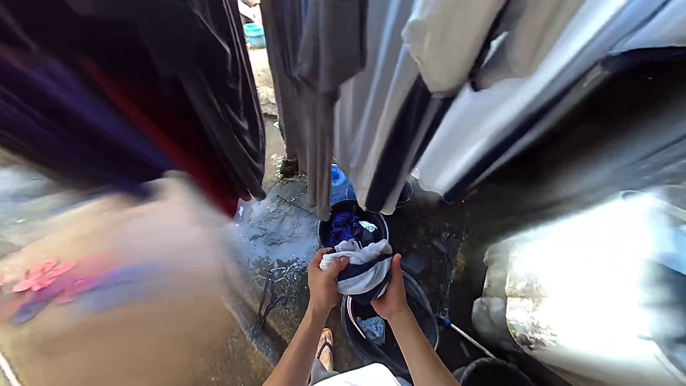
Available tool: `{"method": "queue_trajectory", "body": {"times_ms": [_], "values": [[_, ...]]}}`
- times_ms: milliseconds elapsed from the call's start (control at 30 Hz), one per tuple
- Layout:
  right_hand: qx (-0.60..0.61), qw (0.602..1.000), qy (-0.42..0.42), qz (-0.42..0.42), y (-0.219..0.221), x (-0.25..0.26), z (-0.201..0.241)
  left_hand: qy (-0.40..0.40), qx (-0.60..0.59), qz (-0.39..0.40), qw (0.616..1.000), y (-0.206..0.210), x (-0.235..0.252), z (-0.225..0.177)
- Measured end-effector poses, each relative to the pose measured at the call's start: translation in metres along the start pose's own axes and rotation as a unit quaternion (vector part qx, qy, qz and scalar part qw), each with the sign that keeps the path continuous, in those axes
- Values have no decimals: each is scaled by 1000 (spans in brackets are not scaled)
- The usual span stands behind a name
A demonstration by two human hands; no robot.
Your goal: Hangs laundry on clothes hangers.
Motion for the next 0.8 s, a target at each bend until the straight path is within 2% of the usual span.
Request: {"method": "queue_trajectory", "body": {"times_ms": [67, 167, 300, 400, 467, 567, 667, 733, 800], "values": [[60, 992, 91, 63, 5, 8, -19, 90, 79, 39, 992, -20, 2, -17], [133, 976, 126, 121, 35, 20, -41, 191, 133, 175, 957, -54, 1, -44], [84, 950, 232, 192, 69, 29, -60, 224, 120, 234, 939, -91, 8, -70], [-5, 916, 287, 281, 93, 44, -69, 304, 186, 282, 891, -97, 11, -94], [-110, 897, 311, 296, 119, 50, -60, 387, 242, 337, 823, -95, 5, -113], [-299, 824, 371, 306, 161, 58, -44, 503, 351, 406, 677, -88, -9, -141], [-496, 711, 371, 332, 206, 72, -45, 533, 450, 468, 543, -79, -14, -166], [-651, 622, 313, 303, 235, 79, -48, 535, 481, 501, 482, -77, -9, -164], [-767, 514, 259, 284, 253, 87, -59, 524, 525, 523, 419, -77, -3, -151]]}}
Point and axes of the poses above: each hand's wrist, its own x-axis towards the middle knuckle, its own y-axis out of the palm, z = x × y, the point moved 1 cm from there along x, towards the middle knuckle, and after that the axes turned 11 degrees about y, right-handed, at the moved point
